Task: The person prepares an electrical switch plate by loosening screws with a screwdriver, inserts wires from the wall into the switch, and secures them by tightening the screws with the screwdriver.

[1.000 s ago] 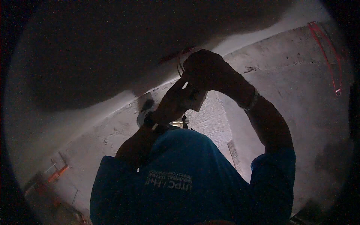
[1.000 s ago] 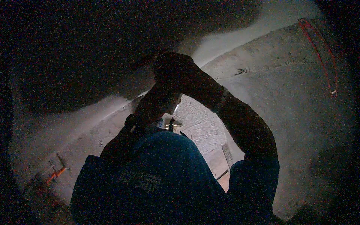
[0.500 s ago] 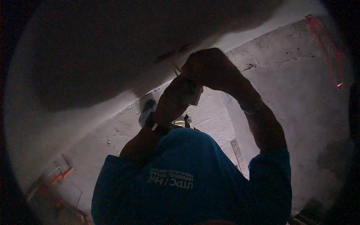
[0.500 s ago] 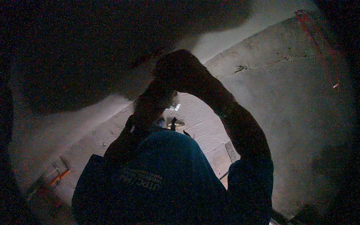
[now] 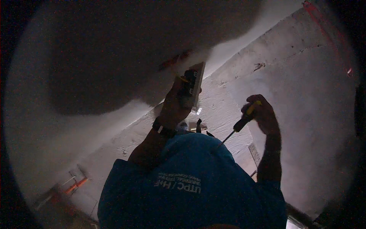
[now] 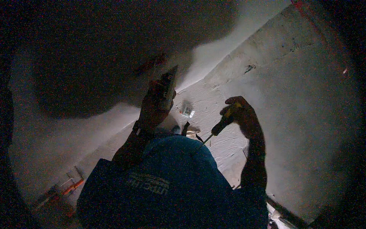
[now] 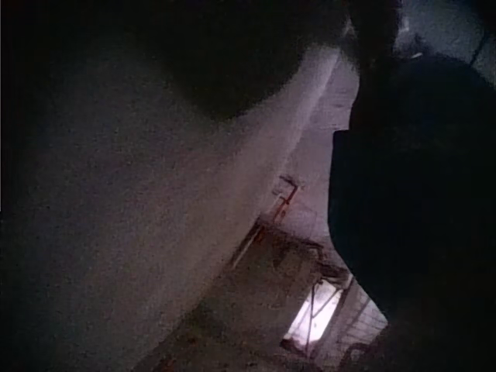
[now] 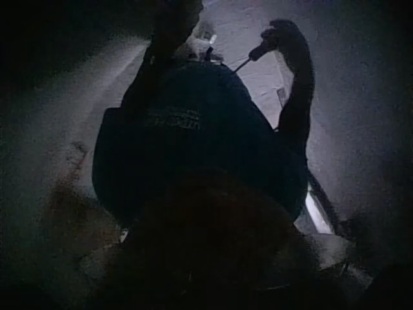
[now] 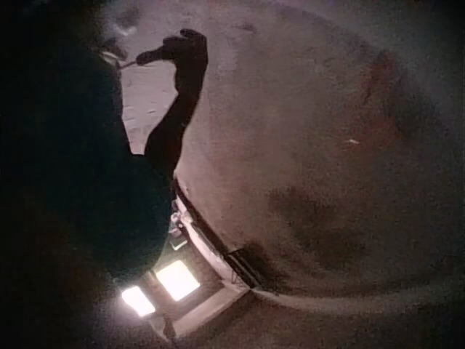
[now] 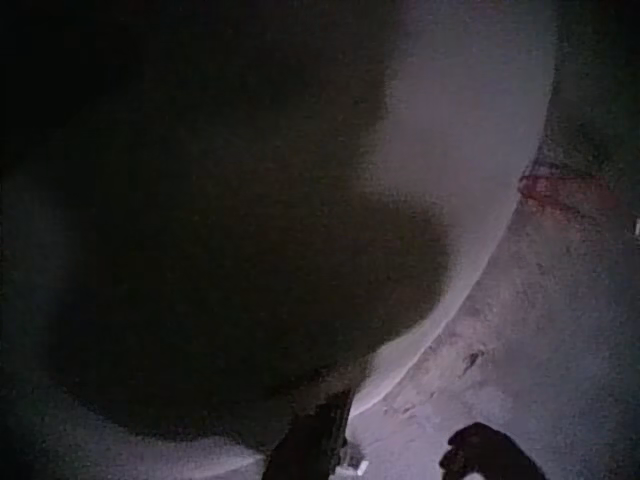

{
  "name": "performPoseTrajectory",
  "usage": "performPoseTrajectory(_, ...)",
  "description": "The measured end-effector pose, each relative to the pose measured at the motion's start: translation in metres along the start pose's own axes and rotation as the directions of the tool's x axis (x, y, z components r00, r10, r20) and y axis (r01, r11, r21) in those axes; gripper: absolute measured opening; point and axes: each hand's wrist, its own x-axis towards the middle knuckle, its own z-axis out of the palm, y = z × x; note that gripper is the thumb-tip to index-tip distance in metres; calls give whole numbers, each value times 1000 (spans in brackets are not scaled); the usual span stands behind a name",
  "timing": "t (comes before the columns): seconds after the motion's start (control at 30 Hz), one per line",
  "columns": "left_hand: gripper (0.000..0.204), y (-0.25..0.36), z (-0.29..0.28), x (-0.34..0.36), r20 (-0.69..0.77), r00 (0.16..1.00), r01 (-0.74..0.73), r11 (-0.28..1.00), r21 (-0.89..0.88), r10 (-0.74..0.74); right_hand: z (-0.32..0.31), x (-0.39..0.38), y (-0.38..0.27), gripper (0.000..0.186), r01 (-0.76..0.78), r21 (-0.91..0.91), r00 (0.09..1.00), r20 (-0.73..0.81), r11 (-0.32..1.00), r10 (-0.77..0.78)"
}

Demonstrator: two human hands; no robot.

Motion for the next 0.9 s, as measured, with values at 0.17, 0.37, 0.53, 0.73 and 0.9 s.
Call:
performPoseTrajectory(0.17, 50, 6, 17, -17, 141, 911, -241, 225, 944, 388, -9, -27, -54, 30, 105, -172, 993, -32, 980, -112)
performPoseTrajectory(0.37, 47, 7, 11, -16, -131, 991, -4, 993, 114, 19, 30, -22, -79, 29, 532, -290, 762, -246, 796, -599)
performPoseTrajectory(0.53, 48, 9, 9, -9, 75, 995, 59, 998, 17, -61, 40, -13, -85, 28, 510, -371, 775, -194, 776, -602)
performPoseTrajectory(0.73, 47, 8, 18, -14, 2, 1000, -6, 982, 189, 5, 41, -8, -90, 29, 473, -455, 782, -179, 755, -598)
performPoseTrajectory(0.9, 47, 11, 19, -18, -49, 999, 26, 977, 214, -16, 52, -6, -94, 29, 472, -333, 818, -179, 816, -547)
